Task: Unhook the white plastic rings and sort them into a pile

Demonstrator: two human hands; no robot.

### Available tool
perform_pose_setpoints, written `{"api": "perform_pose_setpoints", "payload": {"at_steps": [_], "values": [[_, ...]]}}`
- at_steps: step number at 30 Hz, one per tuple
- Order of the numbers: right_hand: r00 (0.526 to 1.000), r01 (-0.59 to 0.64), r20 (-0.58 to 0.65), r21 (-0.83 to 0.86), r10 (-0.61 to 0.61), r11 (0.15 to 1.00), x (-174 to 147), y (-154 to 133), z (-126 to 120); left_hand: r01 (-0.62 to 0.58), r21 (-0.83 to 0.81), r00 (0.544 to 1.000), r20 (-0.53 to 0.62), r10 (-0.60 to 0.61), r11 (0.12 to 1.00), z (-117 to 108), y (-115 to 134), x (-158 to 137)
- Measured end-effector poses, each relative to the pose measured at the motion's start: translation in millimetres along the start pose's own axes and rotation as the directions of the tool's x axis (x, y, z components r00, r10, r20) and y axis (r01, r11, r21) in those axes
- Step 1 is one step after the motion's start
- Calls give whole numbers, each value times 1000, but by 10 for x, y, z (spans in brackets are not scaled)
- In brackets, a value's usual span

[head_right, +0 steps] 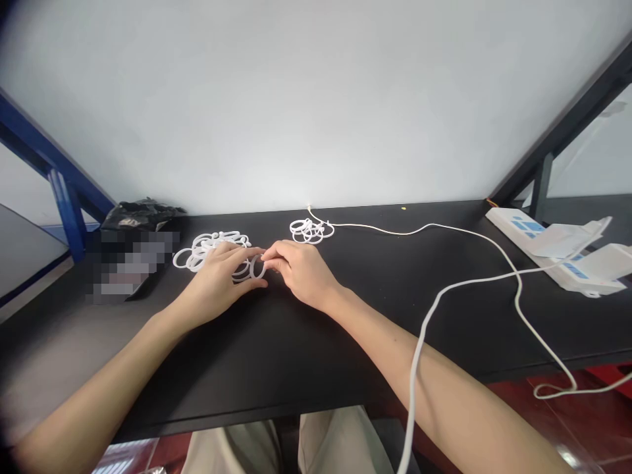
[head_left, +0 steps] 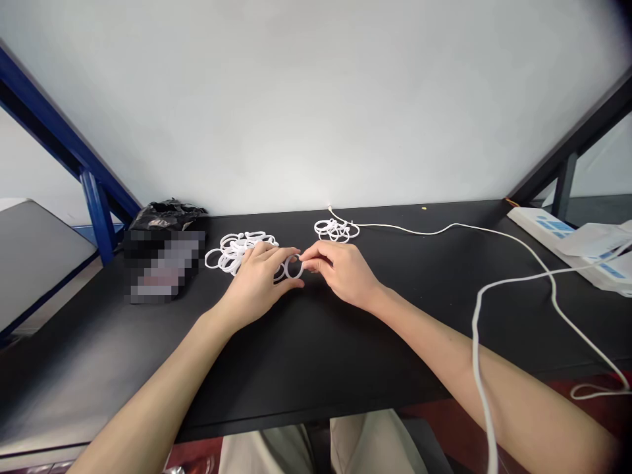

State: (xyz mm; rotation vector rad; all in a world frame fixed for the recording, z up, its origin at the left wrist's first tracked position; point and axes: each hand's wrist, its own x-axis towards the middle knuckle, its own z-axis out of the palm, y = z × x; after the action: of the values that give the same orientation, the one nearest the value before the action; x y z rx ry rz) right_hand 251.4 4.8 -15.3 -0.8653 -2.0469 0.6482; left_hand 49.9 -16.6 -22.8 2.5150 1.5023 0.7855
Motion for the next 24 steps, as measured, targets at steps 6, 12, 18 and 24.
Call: {"api": "perform_pose_setpoints", "payload": {"at_steps": [6, 12, 18, 24], "values": [[997, -51, 61, 56, 48, 997, -1, 5, -19, -22, 3, 1000, 14, 22, 1000, 14, 4, 0], [995, -101, -37, -453, 94, 886, 53, 224, -106, 159, 237, 981, -144, -127, 958, -8, -77, 15], [981, -188, -91, -641, 169, 744, 94, 404, -197, 268, 263, 955, -198, -220, 927, -18, -100, -1], [998, -52, -65, -522, 21, 852, 61, 202, -139, 163, 154, 973, -187, -133, 975, -13, -8, 23]]}}
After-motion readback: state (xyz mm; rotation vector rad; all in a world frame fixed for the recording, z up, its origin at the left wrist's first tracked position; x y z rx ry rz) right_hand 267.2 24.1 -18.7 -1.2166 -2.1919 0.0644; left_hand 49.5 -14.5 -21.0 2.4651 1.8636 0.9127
